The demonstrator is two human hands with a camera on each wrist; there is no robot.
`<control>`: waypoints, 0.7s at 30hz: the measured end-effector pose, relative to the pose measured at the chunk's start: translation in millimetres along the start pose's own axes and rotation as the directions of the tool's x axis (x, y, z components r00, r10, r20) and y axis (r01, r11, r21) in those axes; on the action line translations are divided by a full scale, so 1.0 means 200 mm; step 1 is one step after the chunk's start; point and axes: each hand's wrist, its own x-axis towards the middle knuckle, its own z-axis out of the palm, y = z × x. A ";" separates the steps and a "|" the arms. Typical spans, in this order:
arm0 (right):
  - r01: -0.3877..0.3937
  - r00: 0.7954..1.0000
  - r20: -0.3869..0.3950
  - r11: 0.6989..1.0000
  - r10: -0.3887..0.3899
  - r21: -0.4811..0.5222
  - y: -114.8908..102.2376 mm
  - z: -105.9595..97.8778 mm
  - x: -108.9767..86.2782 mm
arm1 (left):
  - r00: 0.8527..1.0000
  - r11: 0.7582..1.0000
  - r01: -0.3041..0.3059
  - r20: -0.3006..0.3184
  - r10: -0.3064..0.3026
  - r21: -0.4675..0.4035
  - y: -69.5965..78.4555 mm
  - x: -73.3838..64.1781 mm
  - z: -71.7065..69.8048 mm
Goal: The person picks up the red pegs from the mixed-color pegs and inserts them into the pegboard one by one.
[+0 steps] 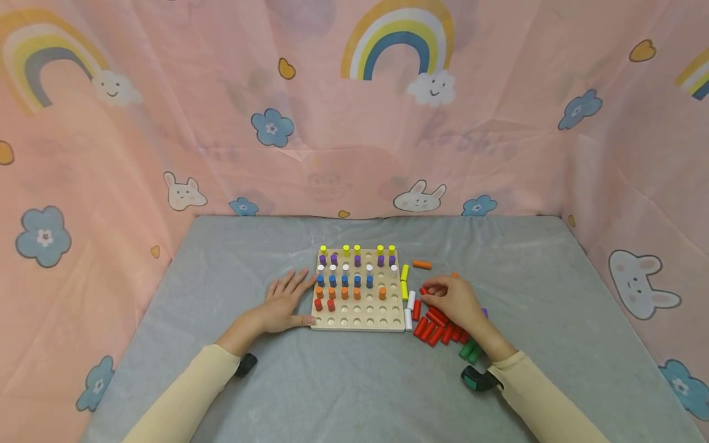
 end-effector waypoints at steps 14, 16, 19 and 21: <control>-0.021 1.000 -0.018 1.000 0.022 0.022 -0.01 0.00 0.00 | 1.000 0.999 0.025 0.011 -0.025 0.041 0.01 0.00 0.00; -0.016 0.999 -0.028 1.000 0.017 0.024 -0.01 0.00 0.00 | 1.000 0.999 0.027 0.013 -0.028 0.045 0.01 0.00 0.00; -0.002 0.999 -0.048 1.000 0.003 0.023 -0.02 0.00 0.00 | 1.000 0.999 0.025 0.011 -0.025 0.042 0.01 0.00 -0.01; 0.007 0.998 -0.058 1.000 -0.006 0.024 -0.03 0.00 0.00 | 1.000 0.999 0.018 0.007 -0.019 0.033 0.01 0.00 0.00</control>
